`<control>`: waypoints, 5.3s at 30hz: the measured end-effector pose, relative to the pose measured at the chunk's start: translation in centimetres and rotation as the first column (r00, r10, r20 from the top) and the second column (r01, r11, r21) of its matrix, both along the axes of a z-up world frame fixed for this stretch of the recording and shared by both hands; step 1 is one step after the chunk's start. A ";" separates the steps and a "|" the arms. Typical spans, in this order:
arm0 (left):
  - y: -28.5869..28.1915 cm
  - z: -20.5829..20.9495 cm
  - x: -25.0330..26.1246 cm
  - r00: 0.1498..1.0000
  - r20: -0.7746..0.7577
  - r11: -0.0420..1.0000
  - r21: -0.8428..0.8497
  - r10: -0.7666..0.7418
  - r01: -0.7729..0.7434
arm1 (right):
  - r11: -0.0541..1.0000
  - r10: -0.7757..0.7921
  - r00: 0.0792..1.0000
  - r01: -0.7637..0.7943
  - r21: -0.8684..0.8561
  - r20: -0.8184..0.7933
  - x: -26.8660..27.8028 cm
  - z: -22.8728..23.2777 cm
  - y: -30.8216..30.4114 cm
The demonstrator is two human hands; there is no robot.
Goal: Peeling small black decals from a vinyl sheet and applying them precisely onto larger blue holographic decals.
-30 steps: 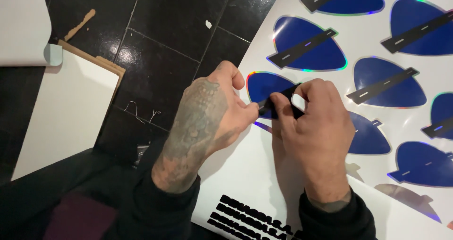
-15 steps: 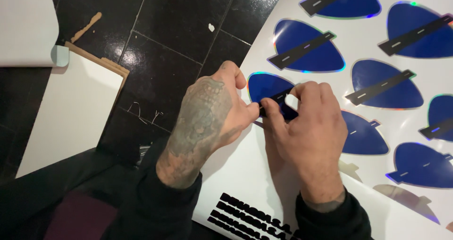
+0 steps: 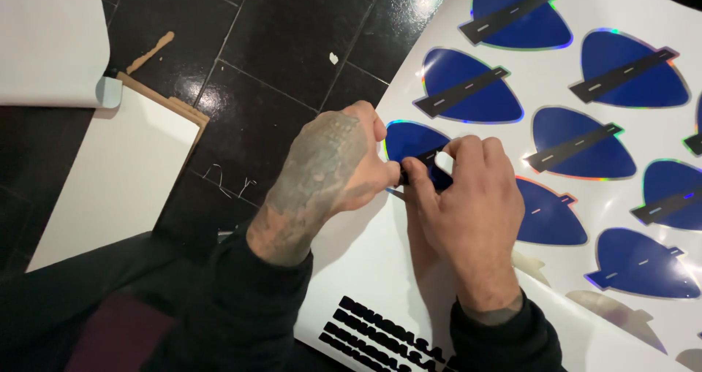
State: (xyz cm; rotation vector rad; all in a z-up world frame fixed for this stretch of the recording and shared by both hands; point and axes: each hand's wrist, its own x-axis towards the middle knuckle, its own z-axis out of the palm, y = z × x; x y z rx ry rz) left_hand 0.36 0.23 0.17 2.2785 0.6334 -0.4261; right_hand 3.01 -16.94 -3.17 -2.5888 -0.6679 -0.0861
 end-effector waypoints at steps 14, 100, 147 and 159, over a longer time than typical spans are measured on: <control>0.0 -0.1 -0.2 0.996 0.051 0.993 0.102 -0.072 0.067 | 1.000 0.006 1.000 -0.006 0.012 0.008 0.0 0.0 -0.1; -35.5 -1.7 -5.9 0.548 0.549 0.726 0.168 -0.631 0.667 | 0.451 -0.630 0.552 0.833 0.321 -0.547 -14.6 1.8 -34.8; -32.6 -0.1 -8.7 0.453 0.607 0.677 0.199 -0.653 0.709 | 0.391 -0.579 0.520 0.853 0.346 -0.628 -14.5 2.6 -34.6; -21.2 2.7 -19.8 0.630 0.627 0.748 -0.111 -0.458 0.655 | 0.338 -0.266 0.629 0.770 0.541 -0.730 -15.3 -0.7 -37.7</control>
